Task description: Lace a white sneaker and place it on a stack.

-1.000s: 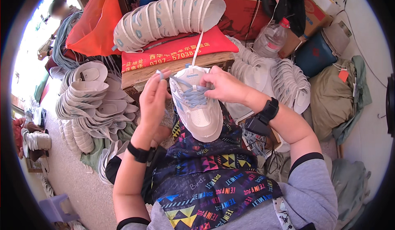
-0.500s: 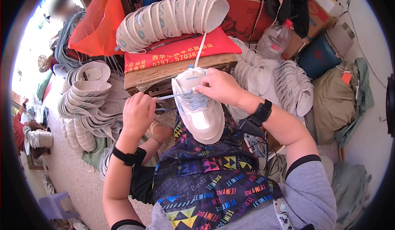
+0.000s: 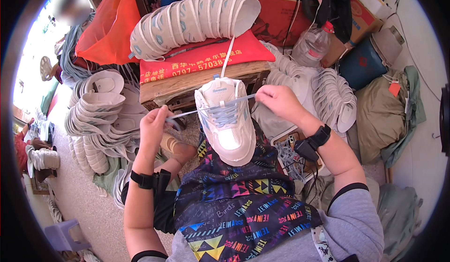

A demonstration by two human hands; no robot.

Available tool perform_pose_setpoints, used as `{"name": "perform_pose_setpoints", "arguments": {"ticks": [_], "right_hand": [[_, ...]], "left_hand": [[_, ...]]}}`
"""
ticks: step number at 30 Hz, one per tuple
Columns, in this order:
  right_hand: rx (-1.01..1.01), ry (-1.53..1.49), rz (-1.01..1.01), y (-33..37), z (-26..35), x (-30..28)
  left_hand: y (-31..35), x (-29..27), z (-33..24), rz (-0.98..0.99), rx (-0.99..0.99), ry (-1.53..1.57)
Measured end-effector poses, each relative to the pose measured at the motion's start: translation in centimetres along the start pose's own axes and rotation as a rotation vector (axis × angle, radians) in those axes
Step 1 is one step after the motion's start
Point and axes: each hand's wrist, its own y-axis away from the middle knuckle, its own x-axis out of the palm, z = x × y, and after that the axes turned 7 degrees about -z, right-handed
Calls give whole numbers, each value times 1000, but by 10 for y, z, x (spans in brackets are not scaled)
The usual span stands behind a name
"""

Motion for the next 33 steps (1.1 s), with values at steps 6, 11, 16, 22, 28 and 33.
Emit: {"name": "perform_pose_setpoints", "arguments": {"ticks": [6,11,16,22,28,33], "right_hand": [[354,-1077,-457,-8,-25,-2],[486,-1393,-674,-17,-145,-55],[595,-1397,-826,35,-242,-127],[974,-1097,-767,90,-242,-107],[608,-657,-252,31,-61,-22],[307,-628,-15,10,-7,23]], "left_hand": [[-13,-23,8,-29,-417,952],[-38,-72,38,-169,-597,1345],[-60,-205,141,-525,-407,1409],[-48,-205,115,-811,-360,1356],[3,-57,40,-330,-33,401],[32,36,1,62,52,358]]}}
